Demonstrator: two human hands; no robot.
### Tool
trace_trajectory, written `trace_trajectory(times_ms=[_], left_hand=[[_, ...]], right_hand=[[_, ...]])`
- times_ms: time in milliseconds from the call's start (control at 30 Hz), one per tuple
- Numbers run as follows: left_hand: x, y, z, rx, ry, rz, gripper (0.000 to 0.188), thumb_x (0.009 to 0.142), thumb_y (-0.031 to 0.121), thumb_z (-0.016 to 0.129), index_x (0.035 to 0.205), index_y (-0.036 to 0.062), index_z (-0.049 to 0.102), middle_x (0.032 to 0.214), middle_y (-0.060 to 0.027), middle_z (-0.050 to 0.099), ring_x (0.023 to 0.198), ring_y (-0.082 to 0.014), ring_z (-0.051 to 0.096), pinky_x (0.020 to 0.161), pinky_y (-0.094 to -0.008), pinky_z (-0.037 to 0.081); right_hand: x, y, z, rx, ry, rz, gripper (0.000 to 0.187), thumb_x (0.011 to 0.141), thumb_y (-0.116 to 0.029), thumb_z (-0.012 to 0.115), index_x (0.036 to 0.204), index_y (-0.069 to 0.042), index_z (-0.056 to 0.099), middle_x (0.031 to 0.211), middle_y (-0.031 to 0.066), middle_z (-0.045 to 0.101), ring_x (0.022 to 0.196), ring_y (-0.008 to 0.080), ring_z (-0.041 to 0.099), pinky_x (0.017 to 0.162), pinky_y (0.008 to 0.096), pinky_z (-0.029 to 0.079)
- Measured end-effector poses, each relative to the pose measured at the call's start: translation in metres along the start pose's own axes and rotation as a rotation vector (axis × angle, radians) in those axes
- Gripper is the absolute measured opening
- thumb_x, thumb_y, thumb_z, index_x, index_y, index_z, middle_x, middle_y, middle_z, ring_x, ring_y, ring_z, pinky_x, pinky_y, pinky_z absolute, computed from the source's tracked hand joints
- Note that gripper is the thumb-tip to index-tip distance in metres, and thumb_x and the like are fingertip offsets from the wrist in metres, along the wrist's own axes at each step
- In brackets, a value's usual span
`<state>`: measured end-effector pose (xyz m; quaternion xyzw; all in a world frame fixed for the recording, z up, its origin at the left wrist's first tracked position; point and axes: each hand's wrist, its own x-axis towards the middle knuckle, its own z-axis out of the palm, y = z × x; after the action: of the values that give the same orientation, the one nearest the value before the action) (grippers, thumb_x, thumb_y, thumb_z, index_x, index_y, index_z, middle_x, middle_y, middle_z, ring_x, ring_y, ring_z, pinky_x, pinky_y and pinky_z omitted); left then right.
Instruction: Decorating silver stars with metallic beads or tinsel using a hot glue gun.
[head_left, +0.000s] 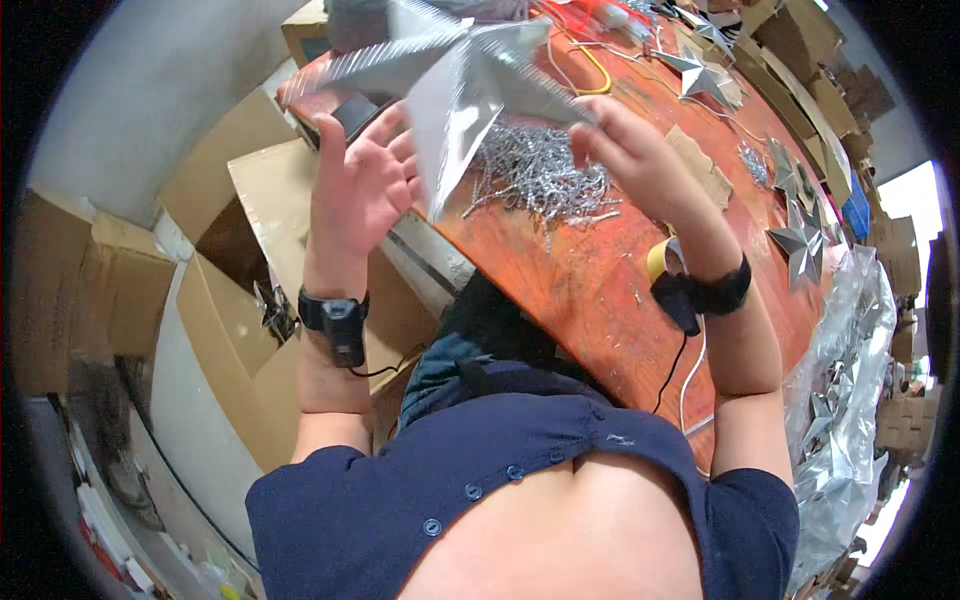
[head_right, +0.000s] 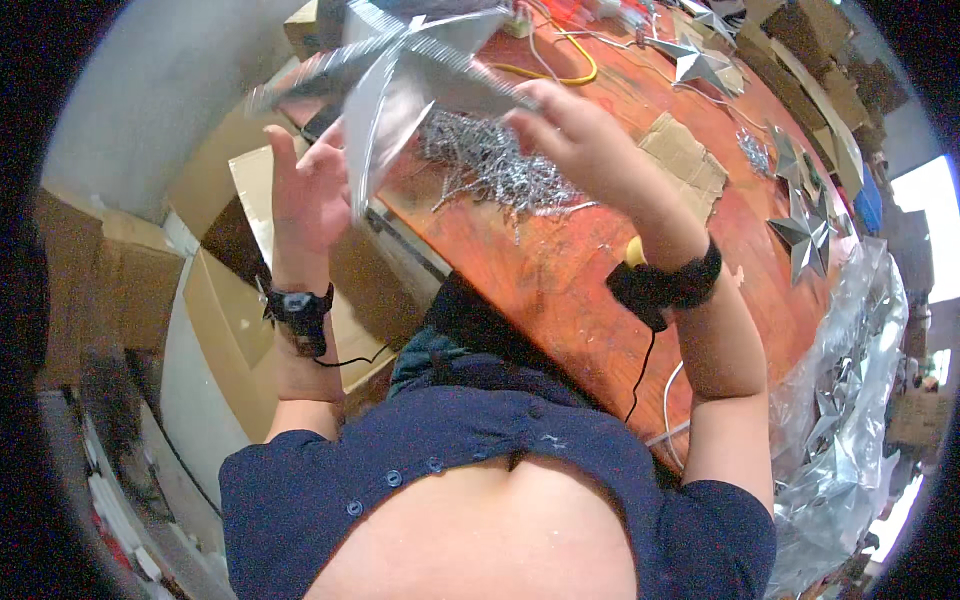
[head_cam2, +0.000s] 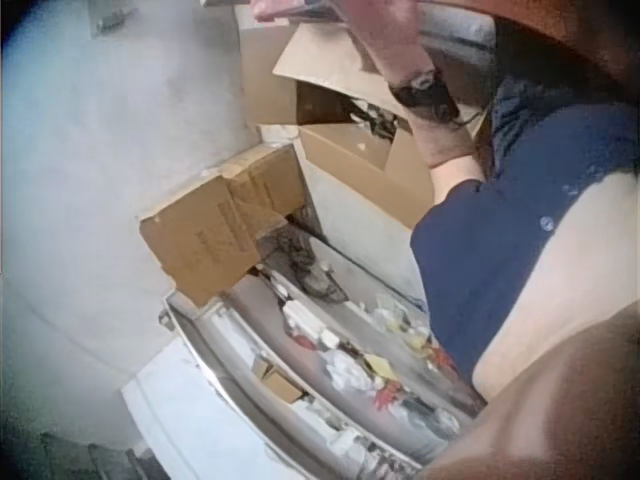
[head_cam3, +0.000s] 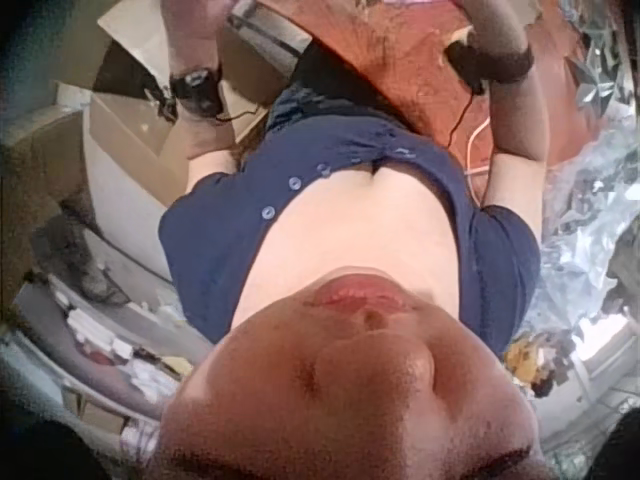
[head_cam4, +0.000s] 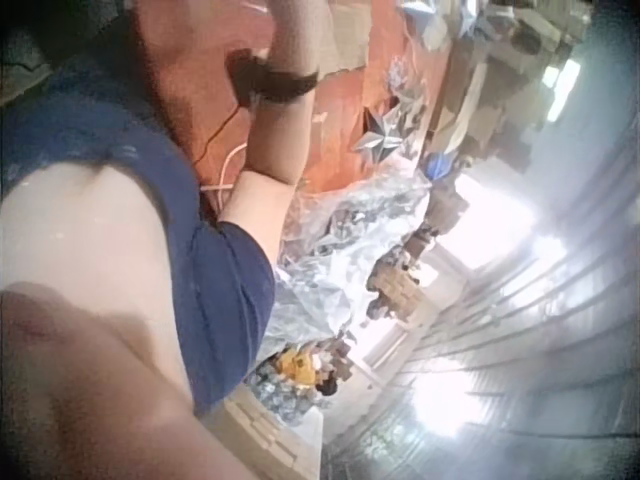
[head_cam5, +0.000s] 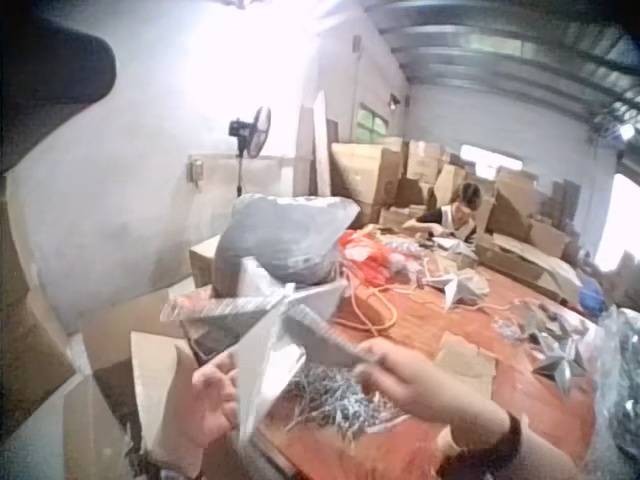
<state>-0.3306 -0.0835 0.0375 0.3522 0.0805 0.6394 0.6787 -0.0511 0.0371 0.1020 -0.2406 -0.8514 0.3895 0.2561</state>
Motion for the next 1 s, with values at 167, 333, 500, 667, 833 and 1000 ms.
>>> trace_trajectory(times_ms=[167, 333, 500, 667, 833, 1000], left_hand=[[-0.050, -0.013, 0.003, 0.195, 0.463, 0.169, 0.055, 0.100, 0.049, 0.045, 0.137, 0.0095, 0.048, 0.130, -0.0096, 0.059, 0.114, -0.0250, 0.061, 0.096, -0.0467, 0.052], [-0.080, -0.025, -0.013, 0.084, 0.487, 0.261, 0.037, 0.102, 0.032, 0.048, 0.124, 0.0033, 0.055, 0.117, -0.0112, 0.065, 0.101, -0.0222, 0.066, 0.092, -0.0417, 0.054], [-0.109, -0.026, -0.038, 0.056, 0.690, 0.381, 0.038, 0.100, 0.036, 0.053, 0.123, 0.0060, 0.057, 0.115, -0.0102, 0.066, 0.101, -0.0214, 0.065, 0.090, -0.0417, 0.055], [-0.181, 0.007, -0.095, 0.013, 0.851, 0.606, 0.059, 0.089, 0.046, 0.067, 0.130, 0.0062, 0.053, 0.128, -0.0108, 0.059, 0.115, -0.0269, 0.060, 0.096, -0.0397, 0.053], [-0.284, 0.072, -0.168, 0.180, 1.099, 0.996, 0.071, 0.088, 0.043, 0.067, 0.141, 0.0054, 0.039, 0.140, -0.0209, 0.045, 0.129, -0.0362, 0.046, 0.096, -0.0433, 0.053], [-0.306, 0.029, -0.196, -0.255, 1.414, 0.614, 0.089, 0.093, 0.053, 0.054, 0.150, -0.0040, 0.015, 0.160, -0.0215, 0.004, 0.146, -0.0403, 0.010, 0.119, -0.0513, 0.015]], right_hand=[[-0.003, -0.028, 0.060, -0.519, 0.032, -0.259, 0.033, 0.090, -0.030, 0.066, 0.108, -0.007, 0.052, 0.088, 0.0198, 0.063, 0.087, 0.0400, 0.062, 0.074, 0.0467, 0.050], [-0.010, 0.002, 0.091, -0.529, 0.047, -0.360, 0.058, 0.081, -0.036, 0.074, 0.124, -0.005, 0.049, 0.102, 0.0210, 0.062, 0.099, 0.0399, 0.059, 0.087, 0.0464, 0.047], [-0.056, 0.059, 0.124, -0.876, -0.266, -0.254, 0.073, 0.088, -0.041, 0.065, 0.148, -0.011, 0.034, 0.150, 0.0173, 0.036, 0.141, 0.0362, 0.032, 0.114, 0.0481, 0.029], [-0.068, 0.082, 0.133, -0.898, -0.336, -0.067, 0.061, 0.100, -0.039, 0.042, 0.154, -0.017, 0.026, 0.160, 0.0098, 0.023, 0.148, 0.0328, 0.016, 0.120, 0.0486, 0.008], [-0.069, 0.080, 0.136, -0.870, -0.188, -0.054, 0.062, 0.099, -0.037, 0.046, 0.154, -0.014, 0.027, 0.160, 0.0111, 0.021, 0.149, 0.0340, 0.013, 0.119, 0.0501, 0.004], [-0.067, 0.084, 0.136, -0.848, -0.129, -0.025, 0.071, 0.097, -0.037, 0.050, 0.155, -0.009, 0.019, 0.162, 0.0138, 0.013, 0.149, 0.0375, 0.004, 0.119, 0.0494, 0.002]])
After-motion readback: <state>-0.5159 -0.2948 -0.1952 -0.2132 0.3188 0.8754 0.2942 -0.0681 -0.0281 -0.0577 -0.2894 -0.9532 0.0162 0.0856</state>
